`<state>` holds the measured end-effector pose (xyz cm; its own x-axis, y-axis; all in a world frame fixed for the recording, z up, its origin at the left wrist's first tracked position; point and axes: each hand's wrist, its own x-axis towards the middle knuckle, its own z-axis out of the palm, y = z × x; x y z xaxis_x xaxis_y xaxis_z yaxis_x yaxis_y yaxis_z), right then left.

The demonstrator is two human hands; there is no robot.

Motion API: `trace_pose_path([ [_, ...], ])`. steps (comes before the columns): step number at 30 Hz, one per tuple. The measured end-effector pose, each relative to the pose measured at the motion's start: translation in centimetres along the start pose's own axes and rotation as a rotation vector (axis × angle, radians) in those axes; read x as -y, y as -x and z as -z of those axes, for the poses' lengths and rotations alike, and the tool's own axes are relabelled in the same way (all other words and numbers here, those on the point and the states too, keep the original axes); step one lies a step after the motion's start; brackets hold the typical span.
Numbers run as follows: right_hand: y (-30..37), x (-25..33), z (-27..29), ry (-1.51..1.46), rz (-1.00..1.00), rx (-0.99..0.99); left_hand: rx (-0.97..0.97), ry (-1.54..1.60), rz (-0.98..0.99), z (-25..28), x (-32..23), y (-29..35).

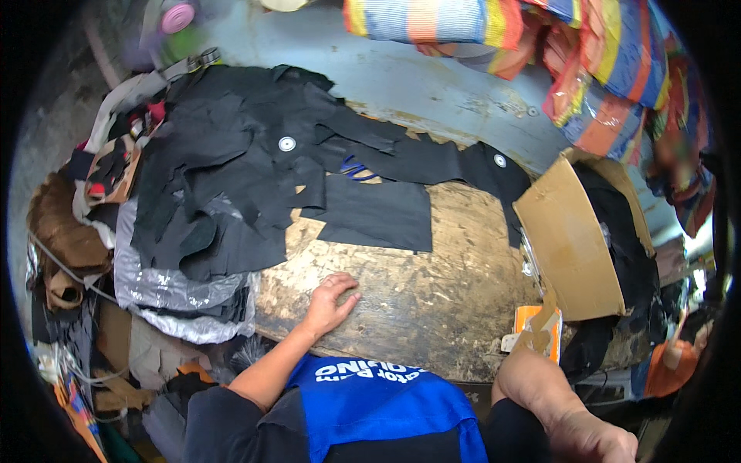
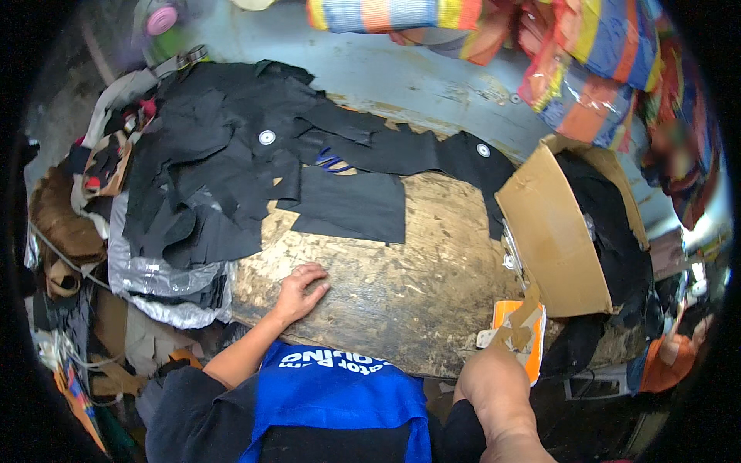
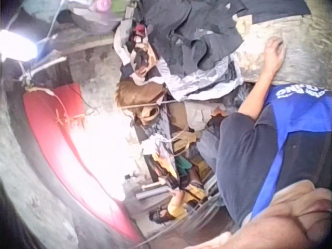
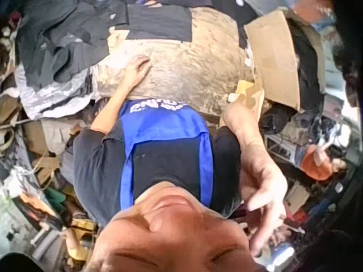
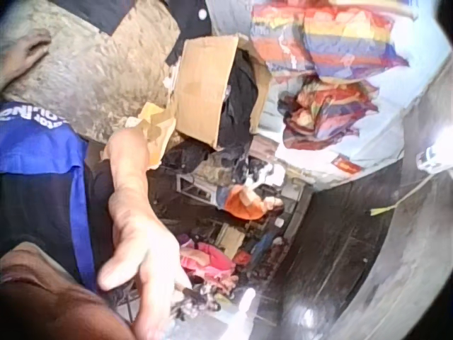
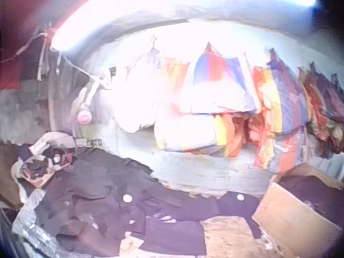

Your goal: The person lays black fabric flat on a work table, places cardboard pattern pieces on top, and uses a white marking pen to trace the pattern outlines onto the fabric. The person repositions the pattern pieces and continues tracing additional sections of the fabric.

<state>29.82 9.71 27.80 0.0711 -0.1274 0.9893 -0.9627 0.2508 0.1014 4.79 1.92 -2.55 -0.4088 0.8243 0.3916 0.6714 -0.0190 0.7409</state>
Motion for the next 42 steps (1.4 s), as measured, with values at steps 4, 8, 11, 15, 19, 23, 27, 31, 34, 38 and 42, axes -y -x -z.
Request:
trace_pose_path([
  [4, 7.0, -1.7, 0.9, 0.692, -0.290, 0.233, 0.102, 0.000, 0.041, 3.2, -0.7, 2.9],
  [8, 18.2, -7.5, -2.7, 0.739, -1.265, -0.112, -0.326, -0.062, 0.333, 9.6, -2.0, 8.9],
  [11, 26.4, -10.6, -4.8, 0.768, -1.170, -0.094, -0.772, -0.335, 0.538, 15.7, -0.2, 12.2],
  [15, 31.9, -10.7, -6.3, 0.853, -1.214, 0.121, -0.732, -0.942, 0.484, 22.3, 3.8, 13.8],
  [19, 32.3, -10.4, -6.2, 0.881, -1.110, 0.243, -0.466, -0.768, 0.732, 27.2, 5.3, 12.9],
  [23, 32.4, -10.5, -6.2, 0.861, -1.165, 0.135, -0.367, -0.880, 0.737, 31.3, 7.1, 10.2],
  [27, 33.0, -10.4, -6.2, 0.857, -1.164, 0.140, -0.191, -1.229, 0.780, 31.4, 10.2, 9.2],
  [31, 33.3, -10.3, -6.0, 0.844, -1.201, 0.136, -0.139, -1.092, 0.900, 31.7, 13.8, 7.6],
  [34, 33.5, -10.5, -5.9, 0.835, -1.189, 0.114, -0.211, -1.018, 0.978, 32.8, 16.5, 5.9],
  [38, 33.8, -10.7, -5.8, 0.769, -1.266, 0.045, -0.608, -1.180, 1.116, 32.8, 19.0, 3.8],
  [42, 33.8, -10.7, -5.6, 0.723, -1.254, -0.036, -0.916, -1.246, 1.441, 31.9, 19.2, 3.3],
])
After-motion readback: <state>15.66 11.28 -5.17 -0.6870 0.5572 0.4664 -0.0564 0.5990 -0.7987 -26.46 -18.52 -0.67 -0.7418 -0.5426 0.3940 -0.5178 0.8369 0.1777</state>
